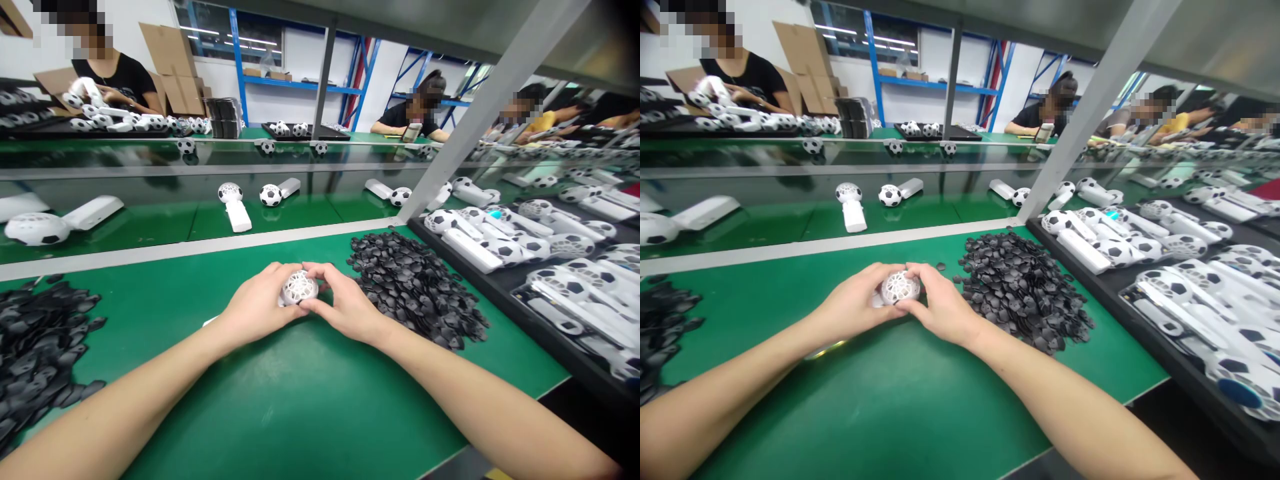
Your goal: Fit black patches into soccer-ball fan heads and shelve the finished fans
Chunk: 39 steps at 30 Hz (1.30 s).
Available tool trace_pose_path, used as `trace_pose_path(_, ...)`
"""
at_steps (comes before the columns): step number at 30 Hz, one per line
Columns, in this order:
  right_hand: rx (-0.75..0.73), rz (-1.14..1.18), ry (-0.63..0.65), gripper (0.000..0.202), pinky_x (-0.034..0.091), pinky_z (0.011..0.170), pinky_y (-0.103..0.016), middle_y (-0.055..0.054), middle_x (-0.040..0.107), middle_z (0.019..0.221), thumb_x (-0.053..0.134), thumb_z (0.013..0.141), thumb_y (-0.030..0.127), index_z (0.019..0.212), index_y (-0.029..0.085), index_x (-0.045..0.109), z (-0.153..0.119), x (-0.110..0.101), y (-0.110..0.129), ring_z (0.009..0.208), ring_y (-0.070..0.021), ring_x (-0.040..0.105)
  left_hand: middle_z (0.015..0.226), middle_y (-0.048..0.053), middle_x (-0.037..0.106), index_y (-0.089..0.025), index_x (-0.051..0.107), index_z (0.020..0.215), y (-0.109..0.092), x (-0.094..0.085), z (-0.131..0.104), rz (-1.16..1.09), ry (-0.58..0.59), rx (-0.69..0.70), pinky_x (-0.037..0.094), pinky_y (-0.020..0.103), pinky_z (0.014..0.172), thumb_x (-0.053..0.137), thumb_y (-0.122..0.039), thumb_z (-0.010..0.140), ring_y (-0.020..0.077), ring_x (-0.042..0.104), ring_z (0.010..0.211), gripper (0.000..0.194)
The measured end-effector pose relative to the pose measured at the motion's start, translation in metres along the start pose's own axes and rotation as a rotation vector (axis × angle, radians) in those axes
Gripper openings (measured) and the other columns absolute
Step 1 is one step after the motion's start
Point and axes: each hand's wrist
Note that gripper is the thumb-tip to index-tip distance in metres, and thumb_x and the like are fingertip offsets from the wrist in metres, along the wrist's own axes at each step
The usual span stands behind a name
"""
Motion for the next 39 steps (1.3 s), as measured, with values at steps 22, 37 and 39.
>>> trace_pose_path(22,0.149,-0.253,-0.024,0.01,0.043,0.063,-0.023,0.002,0.061,0.074,0.054,0.082,0.015,0.086,0.02,0.061,0.017,-0.036,-0.028,0.063,-0.0111,0.054,0.128,0.0,0.049,-0.028,0.038,0.128,0.015,-0.014,0.002,0.181,0.112,0.14,0.035,0.038,0.092,0.04,-0.009,0.067,0.0232,0.047,0.112,0.064)
trace_pose_path(37,-0.037,-0.143,0.036,0.01,0.044,0.064,-0.022,0.001,0.06,0.076,0.046,0.088,0.017,0.088,0.019,0.056,0.002,-0.036,0.009,0.068,-0.0109,0.055,0.125,0.003,0.05,-0.028,0.036,0.128,0.013,-0.01,-0.002,0.208,0.095,0.158,0.033,0.04,0.092,0.045,-0.01,0.065,0.0253,0.044,0.111,0.067)
trace_pose_path(39,-0.035,-0.127,0.071,0.01,0.044,0.066,-0.023,0.001,0.061,0.078,0.048,0.088,0.017,0.087,0.019,0.057,0.002,-0.036,0.01,0.07,-0.0117,0.057,0.125,0.004,0.049,-0.026,0.036,0.128,0.011,-0.008,-0.003,0.204,0.09,0.154,0.032,0.04,0.092,0.048,-0.013,0.065,0.0259,0.044,0.111,0.066)
Point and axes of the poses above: each hand's wrist, its own z-axis towards the middle knuckle, its own x-axis out of the palm, y = z × x
